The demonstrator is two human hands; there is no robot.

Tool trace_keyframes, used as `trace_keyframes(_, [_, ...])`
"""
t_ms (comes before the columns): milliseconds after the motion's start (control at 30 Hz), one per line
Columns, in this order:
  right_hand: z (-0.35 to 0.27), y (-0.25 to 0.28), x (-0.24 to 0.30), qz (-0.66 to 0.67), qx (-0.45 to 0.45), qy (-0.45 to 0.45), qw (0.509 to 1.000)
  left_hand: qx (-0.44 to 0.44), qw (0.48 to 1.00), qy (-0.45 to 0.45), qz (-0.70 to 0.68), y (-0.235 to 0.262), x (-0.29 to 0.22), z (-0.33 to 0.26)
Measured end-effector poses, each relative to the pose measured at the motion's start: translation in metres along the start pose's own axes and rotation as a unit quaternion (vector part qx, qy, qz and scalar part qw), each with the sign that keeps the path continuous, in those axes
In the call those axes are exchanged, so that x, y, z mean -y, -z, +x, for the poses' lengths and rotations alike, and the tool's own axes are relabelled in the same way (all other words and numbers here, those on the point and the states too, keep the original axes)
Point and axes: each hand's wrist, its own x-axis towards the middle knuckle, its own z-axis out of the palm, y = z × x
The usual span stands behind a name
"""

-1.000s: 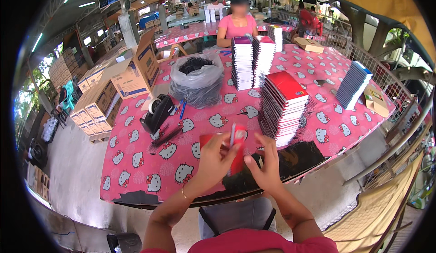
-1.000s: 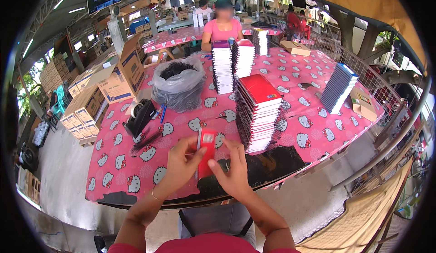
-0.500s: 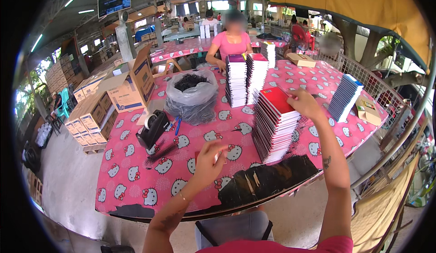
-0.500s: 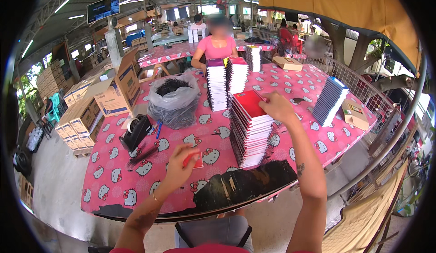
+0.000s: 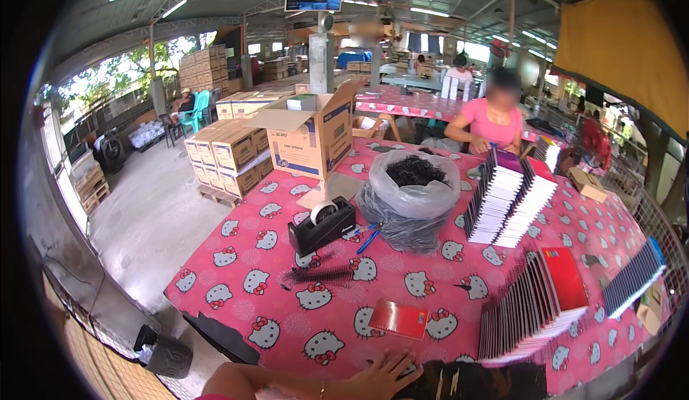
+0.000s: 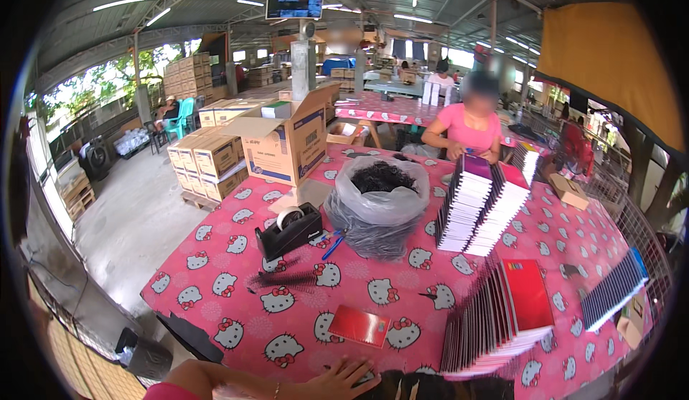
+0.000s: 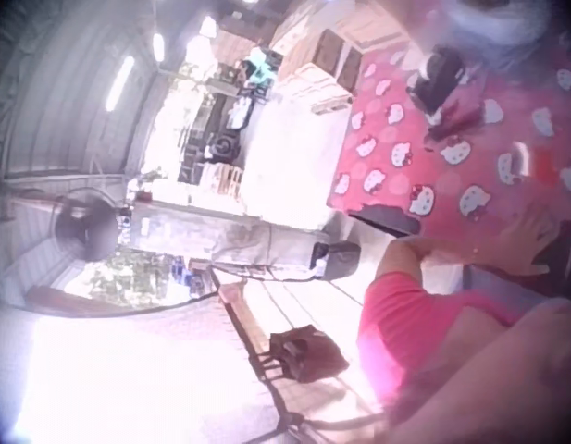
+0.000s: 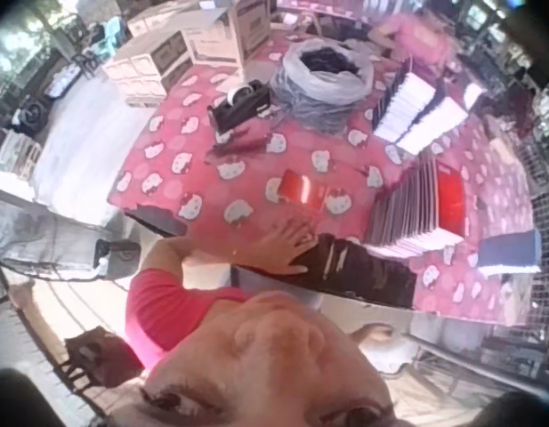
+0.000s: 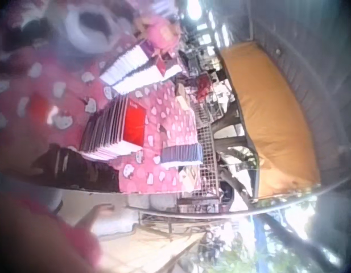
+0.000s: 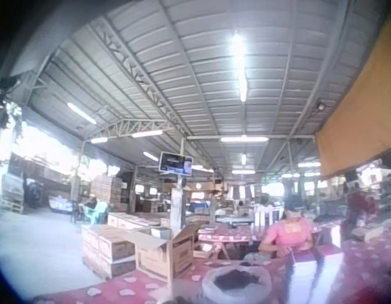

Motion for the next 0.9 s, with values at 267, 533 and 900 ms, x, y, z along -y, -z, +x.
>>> trace_keyframes(267, [-0.134, -0.163, 0.049, 0.243, 0.427, -0.214, 0.844, 0.053, 0.995, 0.034, -0.073, 0.004, 0.009, 0.010])
trace_keyframes(533, [-0.163, -0.193, 0.036, 0.278, 0.498, -0.258, 0.780, 0.114, 0.989, 0.059, -0.077, -0.004, 0.008, 0.015])
trace_keyframes(900, [-0.174, -0.187, 0.017, 0.303, 0.534, -0.321, 0.721, 0.072, 0.997, 0.026, -0.020, -0.005, 0.009, 0.019])
